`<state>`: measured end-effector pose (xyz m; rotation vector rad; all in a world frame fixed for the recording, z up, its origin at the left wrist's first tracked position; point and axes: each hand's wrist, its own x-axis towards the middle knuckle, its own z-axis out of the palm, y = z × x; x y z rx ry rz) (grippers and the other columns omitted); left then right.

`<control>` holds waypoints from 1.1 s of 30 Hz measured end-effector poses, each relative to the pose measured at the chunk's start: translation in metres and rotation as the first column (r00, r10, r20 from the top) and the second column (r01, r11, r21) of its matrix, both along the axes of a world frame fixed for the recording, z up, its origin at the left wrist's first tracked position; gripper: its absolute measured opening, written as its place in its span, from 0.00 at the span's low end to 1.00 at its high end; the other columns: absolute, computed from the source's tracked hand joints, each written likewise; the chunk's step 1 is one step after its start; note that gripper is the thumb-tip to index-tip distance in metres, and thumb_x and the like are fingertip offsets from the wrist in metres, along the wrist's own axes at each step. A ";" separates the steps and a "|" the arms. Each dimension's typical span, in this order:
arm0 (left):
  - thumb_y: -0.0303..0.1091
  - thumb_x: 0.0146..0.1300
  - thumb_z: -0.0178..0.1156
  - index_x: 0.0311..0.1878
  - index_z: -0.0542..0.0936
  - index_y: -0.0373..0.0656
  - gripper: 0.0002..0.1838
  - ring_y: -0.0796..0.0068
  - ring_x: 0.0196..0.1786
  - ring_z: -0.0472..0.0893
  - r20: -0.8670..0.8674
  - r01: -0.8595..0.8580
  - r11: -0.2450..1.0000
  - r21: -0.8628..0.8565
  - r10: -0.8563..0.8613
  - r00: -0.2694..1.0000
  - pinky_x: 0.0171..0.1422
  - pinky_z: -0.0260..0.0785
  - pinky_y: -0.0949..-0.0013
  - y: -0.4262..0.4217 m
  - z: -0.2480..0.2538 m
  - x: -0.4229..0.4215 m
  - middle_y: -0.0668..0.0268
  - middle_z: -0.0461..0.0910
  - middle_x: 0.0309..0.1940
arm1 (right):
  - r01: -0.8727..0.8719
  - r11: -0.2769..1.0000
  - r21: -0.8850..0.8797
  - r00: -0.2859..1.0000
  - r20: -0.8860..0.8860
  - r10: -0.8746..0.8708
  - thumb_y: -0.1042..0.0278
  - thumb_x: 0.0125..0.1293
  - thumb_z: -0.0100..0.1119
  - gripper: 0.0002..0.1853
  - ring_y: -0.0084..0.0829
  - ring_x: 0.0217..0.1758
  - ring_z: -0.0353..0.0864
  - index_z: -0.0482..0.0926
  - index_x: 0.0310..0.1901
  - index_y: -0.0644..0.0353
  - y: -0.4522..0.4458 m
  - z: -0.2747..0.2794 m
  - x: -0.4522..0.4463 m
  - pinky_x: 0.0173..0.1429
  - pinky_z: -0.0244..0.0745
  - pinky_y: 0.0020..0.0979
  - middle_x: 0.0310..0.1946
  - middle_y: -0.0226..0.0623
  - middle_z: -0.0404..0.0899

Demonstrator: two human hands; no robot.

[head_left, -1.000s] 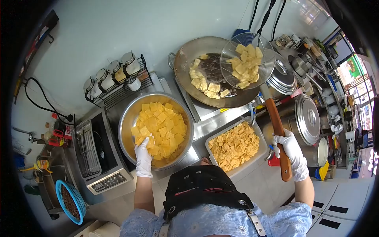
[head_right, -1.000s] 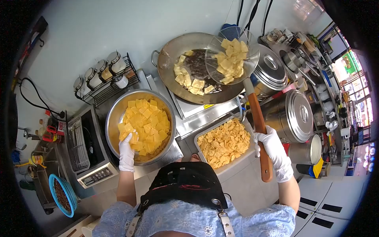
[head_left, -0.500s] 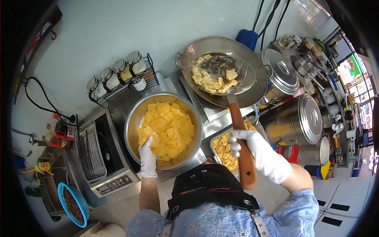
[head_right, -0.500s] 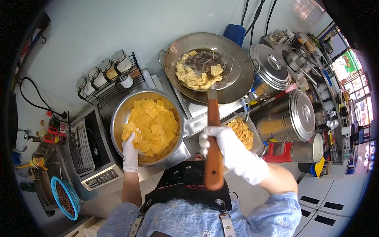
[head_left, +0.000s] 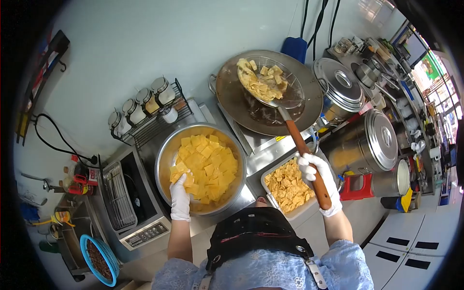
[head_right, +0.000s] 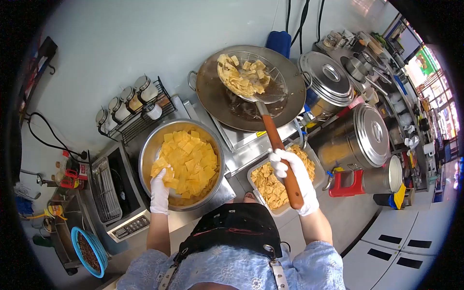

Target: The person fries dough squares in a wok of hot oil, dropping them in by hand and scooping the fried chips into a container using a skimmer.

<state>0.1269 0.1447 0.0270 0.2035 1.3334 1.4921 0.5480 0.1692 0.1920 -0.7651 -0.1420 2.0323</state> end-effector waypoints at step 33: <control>0.25 0.63 0.57 0.53 0.76 0.36 0.15 0.62 0.44 0.82 -0.057 0.062 0.998 0.021 -0.060 0.997 0.46 0.77 0.62 -0.008 0.006 0.033 0.58 0.82 0.44 | -0.017 1.000 -0.001 0.920 0.391 0.016 0.68 0.66 0.55 0.11 0.17 0.14 0.64 0.71 0.45 0.64 -0.067 0.012 0.030 0.15 0.62 0.20 0.21 0.28 0.69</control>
